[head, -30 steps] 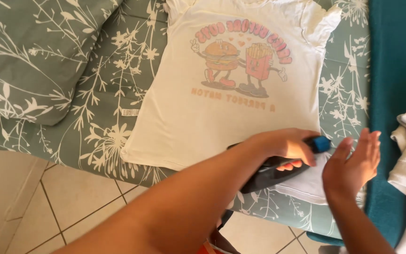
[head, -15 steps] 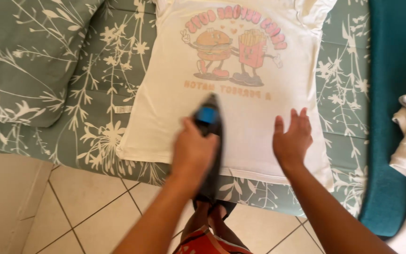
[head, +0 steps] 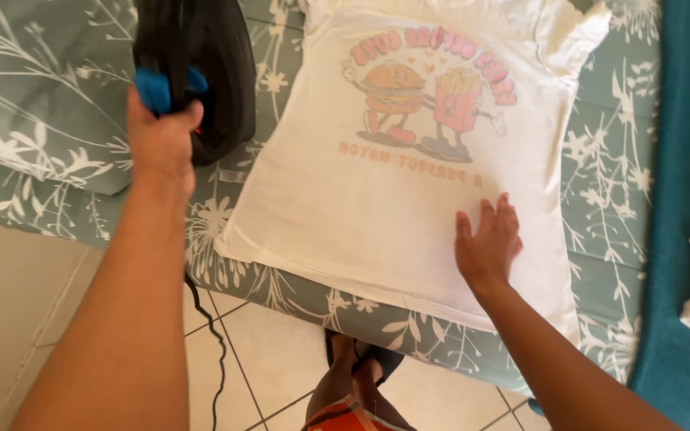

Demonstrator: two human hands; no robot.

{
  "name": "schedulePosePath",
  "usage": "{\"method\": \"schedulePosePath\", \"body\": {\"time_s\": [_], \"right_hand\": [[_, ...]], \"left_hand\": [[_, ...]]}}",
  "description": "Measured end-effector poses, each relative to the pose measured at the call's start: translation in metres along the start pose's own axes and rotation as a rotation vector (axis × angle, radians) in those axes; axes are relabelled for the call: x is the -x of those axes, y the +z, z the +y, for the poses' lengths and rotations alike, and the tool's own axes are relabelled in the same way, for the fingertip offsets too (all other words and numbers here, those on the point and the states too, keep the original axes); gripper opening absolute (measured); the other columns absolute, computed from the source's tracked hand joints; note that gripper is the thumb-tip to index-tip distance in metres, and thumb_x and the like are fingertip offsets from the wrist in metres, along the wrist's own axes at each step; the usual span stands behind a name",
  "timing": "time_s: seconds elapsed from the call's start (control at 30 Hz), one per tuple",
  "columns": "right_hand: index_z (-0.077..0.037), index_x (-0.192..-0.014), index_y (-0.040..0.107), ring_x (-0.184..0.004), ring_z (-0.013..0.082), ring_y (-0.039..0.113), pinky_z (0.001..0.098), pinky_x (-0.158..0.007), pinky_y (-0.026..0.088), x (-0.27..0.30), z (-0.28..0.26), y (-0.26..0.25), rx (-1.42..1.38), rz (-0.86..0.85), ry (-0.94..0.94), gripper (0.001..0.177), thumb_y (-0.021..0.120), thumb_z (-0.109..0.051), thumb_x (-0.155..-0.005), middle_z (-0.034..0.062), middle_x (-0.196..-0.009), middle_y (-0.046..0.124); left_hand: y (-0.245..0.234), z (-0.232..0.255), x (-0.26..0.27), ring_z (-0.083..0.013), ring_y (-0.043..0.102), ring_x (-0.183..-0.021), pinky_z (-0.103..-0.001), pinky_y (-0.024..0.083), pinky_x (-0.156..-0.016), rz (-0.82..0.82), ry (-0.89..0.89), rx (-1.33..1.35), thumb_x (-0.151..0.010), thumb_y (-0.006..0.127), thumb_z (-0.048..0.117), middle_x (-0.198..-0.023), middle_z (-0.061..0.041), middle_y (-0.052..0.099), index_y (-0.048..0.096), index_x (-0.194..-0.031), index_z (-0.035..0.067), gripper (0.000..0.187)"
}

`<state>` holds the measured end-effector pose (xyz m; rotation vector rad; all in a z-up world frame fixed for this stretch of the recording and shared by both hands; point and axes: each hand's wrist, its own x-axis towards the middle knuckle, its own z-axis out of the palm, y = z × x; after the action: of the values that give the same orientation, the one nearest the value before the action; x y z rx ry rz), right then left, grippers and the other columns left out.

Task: Ironing a white graphic t-shirt on a bed using a steam iron.

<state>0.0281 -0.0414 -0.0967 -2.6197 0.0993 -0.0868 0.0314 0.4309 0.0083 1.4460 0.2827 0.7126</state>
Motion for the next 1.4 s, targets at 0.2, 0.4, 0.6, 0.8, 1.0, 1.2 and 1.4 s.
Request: {"method": "schedulePosePath", "body": {"time_s": [0.2, 0.4, 0.6, 0.8, 1.0, 1.2, 1.4], "right_hand": [[-0.001, -0.145, 0.051, -0.151, 0.0399, 0.022, 0.0658, -0.114, 0.020, -0.024, 0.049, -0.007, 0.110, 0.097, 0.072, 0.064, 0.060, -0.044, -0.099, 0.0215, -0.165, 0.028], [0.002, -0.142, 0.054, -0.143, 0.0407, 0.035, 0.0623, -0.110, 0.032, -0.044, 0.089, -0.021, 0.211, 0.170, 0.379, 0.070, 0.074, -0.041, -0.091, 0.0207, -0.157, 0.041], [-0.002, -0.125, 0.066, -0.121, 0.0368, 0.058, 0.0474, -0.100, 0.046, -0.055, 0.086, -0.046, 0.109, 0.172, 0.569, 0.054, 0.077, -0.038, -0.087, 0.0195, -0.130, 0.064], [-0.003, -0.106, 0.077, -0.097, 0.0348, 0.069, 0.0439, -0.086, 0.053, -0.061, 0.123, -0.047, 0.163, 0.059, 0.621, 0.047, 0.073, -0.049, -0.095, 0.0185, -0.105, 0.073], [-0.002, -0.111, 0.077, -0.090, 0.0322, 0.071, 0.0458, -0.084, 0.054, 0.003, 0.118, -0.091, -0.019, 0.056, 0.512, 0.049, 0.068, -0.048, -0.100, 0.0184, -0.100, 0.076], [0.000, -0.119, 0.075, -0.086, 0.0305, 0.071, 0.0489, -0.081, 0.055, 0.058, 0.196, -0.113, -0.267, -0.724, 0.869, 0.051, 0.070, -0.045, -0.093, 0.0192, -0.102, 0.077], [0.000, -0.121, 0.070, -0.108, 0.0369, 0.072, 0.0511, -0.098, 0.056, 0.022, 0.151, -0.108, -0.129, -0.607, 0.847, 0.047, 0.070, -0.039, -0.095, 0.0228, -0.119, 0.076]], "left_hand": [[-0.050, -0.072, 0.034, -0.0162, 0.062, -0.104, -0.032, 0.053, -0.096, 0.156, -0.153, 0.259, -0.074, 0.068, -0.021, -0.111, 0.000, 0.066, 0.060, -0.124, 0.011, 0.060], [-0.064, -0.059, 0.045, -0.0171, 0.062, -0.100, -0.031, 0.054, -0.092, 0.223, -0.202, 0.125, -0.079, 0.074, -0.016, -0.105, -0.003, 0.066, 0.060, -0.119, 0.008, 0.049], [0.001, -0.058, 0.115, -0.0313, 0.060, -0.105, -0.044, 0.049, -0.087, 0.565, -0.310, -0.804, -0.083, 0.078, 0.013, -0.119, -0.014, 0.059, 0.060, -0.108, 0.005, 0.032], [0.040, -0.062, 0.151, -0.0350, 0.058, -0.110, -0.056, 0.034, -0.095, 0.196, -0.188, -1.269, -0.083, 0.074, 0.022, -0.107, -0.012, 0.065, 0.065, -0.107, 0.009, 0.029], [0.003, -0.021, 0.161, -0.0299, 0.067, -0.098, -0.055, 0.034, -0.102, 0.095, -0.391, -1.233, -0.092, 0.064, 0.019, -0.103, -0.008, 0.074, 0.067, -0.110, 0.013, 0.019], [-0.033, 0.008, 0.171, -0.0373, 0.065, -0.116, -0.057, 0.049, -0.095, -0.253, -0.845, -1.461, -0.087, 0.066, 0.027, -0.126, -0.017, 0.069, 0.068, -0.123, 0.011, 0.039], [0.022, -0.015, 0.148, -0.0377, 0.056, -0.123, -0.054, 0.048, -0.094, -0.219, -0.494, -1.336, -0.080, 0.073, 0.032, -0.133, -0.017, 0.061, 0.059, -0.136, 0.011, 0.061]]}}
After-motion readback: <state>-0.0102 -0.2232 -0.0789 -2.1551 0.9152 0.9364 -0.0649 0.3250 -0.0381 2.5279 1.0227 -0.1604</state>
